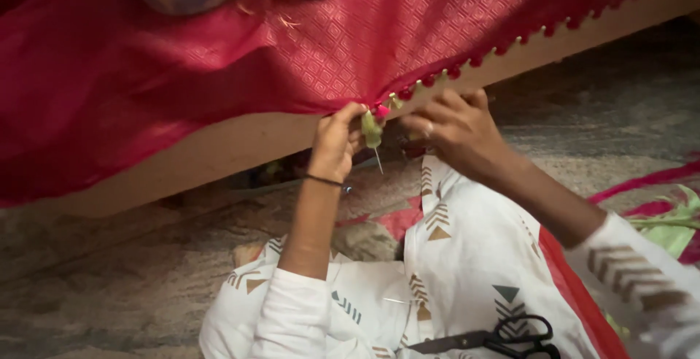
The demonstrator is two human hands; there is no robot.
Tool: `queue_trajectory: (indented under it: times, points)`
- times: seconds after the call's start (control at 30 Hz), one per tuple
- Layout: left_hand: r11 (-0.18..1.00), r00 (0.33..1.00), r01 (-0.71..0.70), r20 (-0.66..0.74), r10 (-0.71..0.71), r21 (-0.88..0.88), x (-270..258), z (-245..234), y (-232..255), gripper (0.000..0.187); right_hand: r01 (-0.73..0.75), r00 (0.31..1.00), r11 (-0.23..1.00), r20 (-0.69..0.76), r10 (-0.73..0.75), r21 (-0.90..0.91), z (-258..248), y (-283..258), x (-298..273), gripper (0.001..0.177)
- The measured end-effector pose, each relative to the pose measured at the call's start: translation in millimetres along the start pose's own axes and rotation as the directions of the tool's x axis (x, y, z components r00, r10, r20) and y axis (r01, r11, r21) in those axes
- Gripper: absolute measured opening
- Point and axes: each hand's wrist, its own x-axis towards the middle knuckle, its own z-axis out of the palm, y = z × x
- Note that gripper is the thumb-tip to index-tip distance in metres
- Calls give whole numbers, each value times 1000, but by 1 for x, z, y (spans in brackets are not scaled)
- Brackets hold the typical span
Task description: Tying and trimming decorative ribbon tassels on the border of a red fabric.
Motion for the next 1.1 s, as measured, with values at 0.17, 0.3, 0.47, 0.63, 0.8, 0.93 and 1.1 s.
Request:
queue_trajectory:
  times: [0.17, 0.3, 0.47, 0.63, 0.8, 0.93, 1.1]
  points:
    - [982, 990, -140, -9, 142, 130, -9, -3, -11, 21, -376, 925, 714, 282, 254, 591, -2, 4, -23, 38]
    - [845, 902, -421, 53, 429, 330, -12, -4, -17, 22, -747, 513, -281, 791, 334, 603, 29, 37, -21, 34]
    - [652, 795, -572, 140, 591, 497, -32, 14, 8, 15, -701, 515, -460, 833, 200, 545, 35, 52, 5, 30]
    - [776, 876, -475, 145, 459, 414, -31, 5, 5, 16, -755, 575, -372, 818, 18, 540, 17, 50, 15, 38]
    - [896, 920, -379, 203, 336, 233, -29, 0, 1, 22, -863, 476, -193, 880, 1, 467, 23, 52, 11, 39]
    - [867, 905, -403, 266, 331, 293, -39, 7, 6, 23, -882, 370, -283, 926, 78, 377, 79, 29, -57, 36]
    - [811, 889, -449, 275, 365, 375, -55, 9, -3, 23, -732, 538, 454, 840, -73, 508, 128, -17, -161, 27]
